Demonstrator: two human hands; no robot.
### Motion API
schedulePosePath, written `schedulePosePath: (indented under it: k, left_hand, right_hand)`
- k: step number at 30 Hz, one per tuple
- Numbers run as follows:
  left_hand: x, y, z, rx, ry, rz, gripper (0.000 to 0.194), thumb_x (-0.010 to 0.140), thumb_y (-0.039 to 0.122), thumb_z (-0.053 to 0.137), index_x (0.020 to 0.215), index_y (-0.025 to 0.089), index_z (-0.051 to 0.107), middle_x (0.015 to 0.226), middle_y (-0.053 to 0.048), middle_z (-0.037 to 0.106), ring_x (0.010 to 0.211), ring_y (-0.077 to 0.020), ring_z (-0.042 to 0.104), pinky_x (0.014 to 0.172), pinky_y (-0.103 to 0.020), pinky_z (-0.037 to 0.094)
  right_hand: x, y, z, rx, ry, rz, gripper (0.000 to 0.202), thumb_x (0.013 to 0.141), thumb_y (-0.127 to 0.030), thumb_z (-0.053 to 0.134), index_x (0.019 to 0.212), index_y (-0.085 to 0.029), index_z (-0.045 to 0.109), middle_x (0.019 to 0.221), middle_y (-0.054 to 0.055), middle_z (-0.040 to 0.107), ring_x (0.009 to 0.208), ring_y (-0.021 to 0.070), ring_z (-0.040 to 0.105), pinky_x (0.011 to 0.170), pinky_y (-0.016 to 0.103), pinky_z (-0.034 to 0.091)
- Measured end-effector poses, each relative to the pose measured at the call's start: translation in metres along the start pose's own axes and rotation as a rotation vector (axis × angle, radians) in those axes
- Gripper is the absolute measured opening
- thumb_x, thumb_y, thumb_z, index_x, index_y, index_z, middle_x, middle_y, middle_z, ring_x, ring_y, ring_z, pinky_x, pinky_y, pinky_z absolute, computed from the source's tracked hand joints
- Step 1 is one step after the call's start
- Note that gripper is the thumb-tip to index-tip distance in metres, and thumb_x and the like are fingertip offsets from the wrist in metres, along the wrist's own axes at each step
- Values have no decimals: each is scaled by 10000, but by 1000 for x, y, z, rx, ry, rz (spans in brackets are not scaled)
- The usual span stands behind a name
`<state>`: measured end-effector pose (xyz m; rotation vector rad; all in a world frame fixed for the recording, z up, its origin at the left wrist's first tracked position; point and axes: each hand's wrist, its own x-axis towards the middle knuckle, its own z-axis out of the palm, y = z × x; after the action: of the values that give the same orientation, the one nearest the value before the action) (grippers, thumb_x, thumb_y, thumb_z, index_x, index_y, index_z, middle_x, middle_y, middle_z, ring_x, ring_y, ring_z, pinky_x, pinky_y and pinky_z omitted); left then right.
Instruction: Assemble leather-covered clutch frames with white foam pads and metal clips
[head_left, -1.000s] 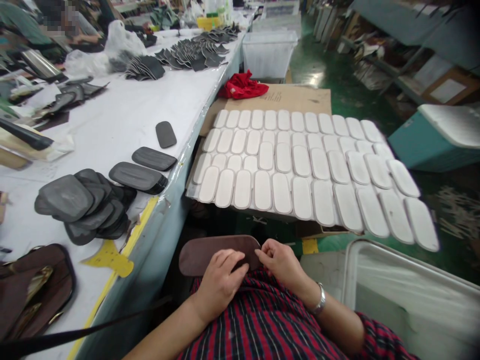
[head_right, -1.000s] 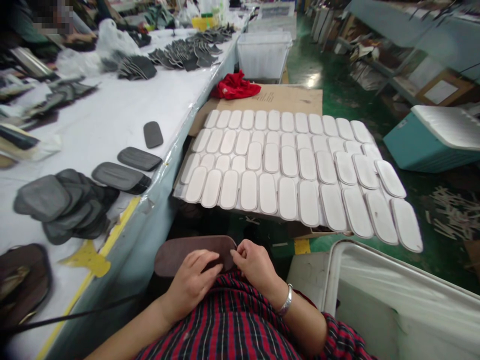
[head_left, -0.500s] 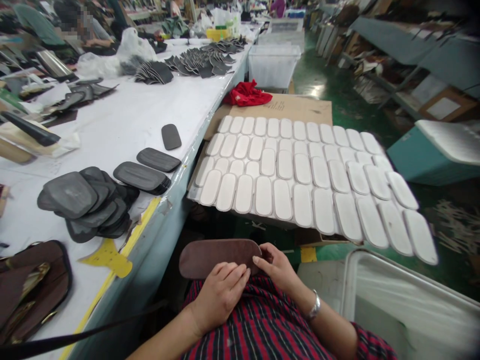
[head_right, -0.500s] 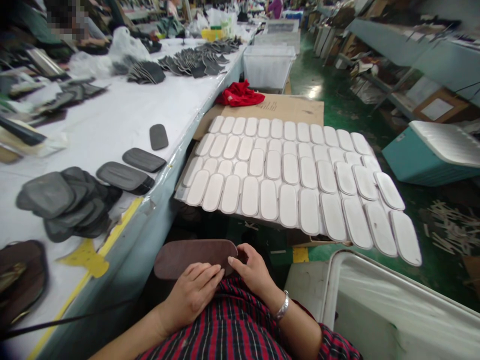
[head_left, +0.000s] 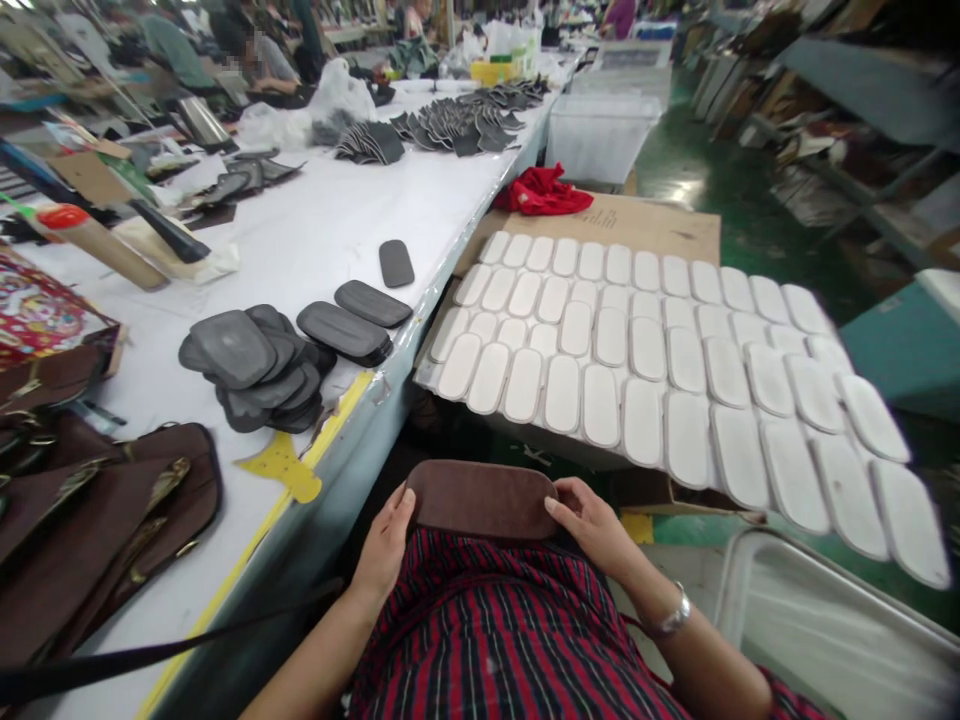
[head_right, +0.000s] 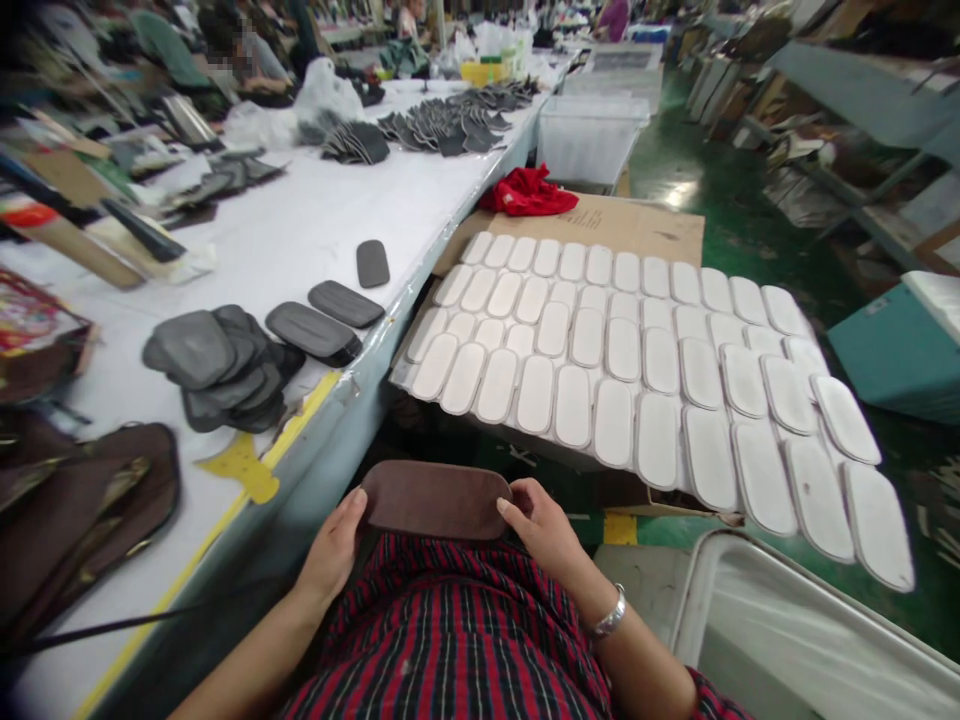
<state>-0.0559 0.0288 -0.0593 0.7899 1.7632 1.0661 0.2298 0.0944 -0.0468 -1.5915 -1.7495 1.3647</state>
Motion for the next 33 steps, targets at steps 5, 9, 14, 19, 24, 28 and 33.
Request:
schedulePosePath:
  k: [5, 9, 14, 19, 24, 28, 33]
  left_hand:
    - [-6, 4, -3, -160, -187, 25, 518, 851, 388, 466, 1317, 178, 381, 1297, -57, 499, 1196, -215, 455, 1026, -386, 357]
    - [-7, -1, -11, -160, -256, 90, 544, 852, 343, 478, 1349, 187, 321, 1353, -60, 431, 1212, -208, 436, 1041, -412, 333]
    - [-3, -14, -15, -44, -231, 187, 550, 841, 341, 503, 1346, 203, 332, 1379, -73, 391, 1254, -224, 377, 1053, -459, 293]
    - [-1, -21, -18, -65, -254, 220, 550, 846, 312, 504, 1355, 238, 310, 1395, -66, 368, 1268, -222, 355, 1049, -455, 308]
    - [-1, -21, -20, -100, -313, 215, 576, 859, 296, 478, 1381, 239, 241, 1434, -63, 293, 1307, -215, 281, 1078, -457, 248]
    - [0, -22, -23, -75, -358, 238, 604, 857, 320, 472, 1392, 238, 205, 1449, -66, 258, 1319, -224, 249, 1081, -472, 227]
    - [-2, -24, -20, -83, -339, 230, 575, 876, 336, 430, 1393, 229, 203, 1453, -63, 247, 1323, -210, 239, 1083, -455, 232]
  right_hand:
    - [2, -29, 8, -463, 262, -301, 461, 820, -341, 494, 1234, -165, 393, 1232, 131, 466, 1165, 262, 421, 990, 463, 358]
    - [16, -60, 41, -609, 136, -538, 430, 849, -281, 455, 1257, -160, 394, 1236, 133, 480, 1162, 257, 432, 984, 454, 381]
    - [37, -82, 87, -719, -2, -669, 456, 847, -265, 463, 1278, -136, 387, 1250, 141, 484, 1161, 260, 435, 978, 449, 393]
    - [46, -88, 103, -834, -87, -687, 458, 844, -272, 471, 1273, -123, 413, 1240, 132, 504, 1129, 258, 458, 972, 442, 390]
    - [48, -91, 103, -910, -154, -693, 488, 834, -343, 491, 1291, -188, 420, 1254, 126, 486, 1120, 286, 457, 907, 462, 420]
    - [50, -93, 101, -930, -201, -745, 490, 834, -381, 491, 1294, -223, 425, 1278, 120, 474, 1151, 283, 440, 938, 453, 391]
    - [51, -95, 103, -943, -262, -840, 458, 854, -281, 470, 1307, -267, 406, 1404, 72, 345, 1269, 279, 314, 1013, 476, 302]
